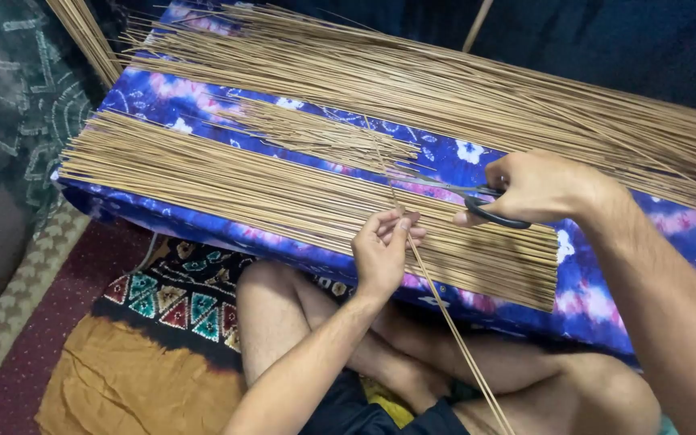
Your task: A person is sorting and trimming thin wooden rods on a table to prepare them for bundling.
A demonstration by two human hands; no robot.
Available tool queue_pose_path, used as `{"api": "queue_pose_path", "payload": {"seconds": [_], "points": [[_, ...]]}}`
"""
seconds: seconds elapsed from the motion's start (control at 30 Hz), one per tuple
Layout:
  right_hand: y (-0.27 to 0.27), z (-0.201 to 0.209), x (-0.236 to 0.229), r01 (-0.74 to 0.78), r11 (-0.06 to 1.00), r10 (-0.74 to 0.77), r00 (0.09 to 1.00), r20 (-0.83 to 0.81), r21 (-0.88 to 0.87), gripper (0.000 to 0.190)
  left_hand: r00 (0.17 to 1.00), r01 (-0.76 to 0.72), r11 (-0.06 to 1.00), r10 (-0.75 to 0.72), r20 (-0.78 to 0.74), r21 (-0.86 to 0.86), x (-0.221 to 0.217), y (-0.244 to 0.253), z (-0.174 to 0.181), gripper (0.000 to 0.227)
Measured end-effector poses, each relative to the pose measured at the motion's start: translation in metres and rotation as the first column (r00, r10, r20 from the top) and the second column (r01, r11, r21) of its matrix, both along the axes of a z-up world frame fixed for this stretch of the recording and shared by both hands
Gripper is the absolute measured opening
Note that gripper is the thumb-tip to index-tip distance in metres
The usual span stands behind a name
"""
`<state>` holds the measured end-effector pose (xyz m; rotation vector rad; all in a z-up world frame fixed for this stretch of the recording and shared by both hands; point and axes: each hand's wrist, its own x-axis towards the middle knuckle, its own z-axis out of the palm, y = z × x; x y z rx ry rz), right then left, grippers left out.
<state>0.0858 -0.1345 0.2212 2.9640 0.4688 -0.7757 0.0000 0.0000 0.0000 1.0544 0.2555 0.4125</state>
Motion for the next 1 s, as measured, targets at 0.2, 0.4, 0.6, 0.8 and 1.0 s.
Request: {"api": "queue_pose_path", "payload": {"seconds": [0.2,0.4,0.6,0.8,1.0], "points": [[-0.004,0.002,-0.001,0.039,0.999,-0.036,0.992,0.121,-0.016,0.064,0.997,0.025,0.999,-0.028,0.075,0.038,-0.003,0.008,0.000,0.020],[-0.008,-0.018,0.000,-0.106,0.986,0.117,0.990,0.078,-0.131,0.074,0.995,0.065,0.997,-0.067,0.077,0.035,-0.003,0.007,0.004,0.020],[0.004,-0.018,-0.003,-0.086,0.996,0.086,0.996,-0.008,0.009,0.059,0.994,0.053,0.999,-0.052,0.100,0.001,-0.007,-0.012,0.013,0.015],[0.004,-0.026,0.008,-0.095,0.994,0.097,0.995,-0.026,0.046,0.061,0.990,0.062,0.998,-0.063,0.124,0.015,-0.002,-0.007,-0.002,0.018],[0.006,-0.023,0.006,-0.090,0.994,0.092,0.995,-0.047,0.056,0.061,0.992,0.068,0.997,-0.072,0.107,0.041,-0.004,-0.008,0.001,0.019]]}}
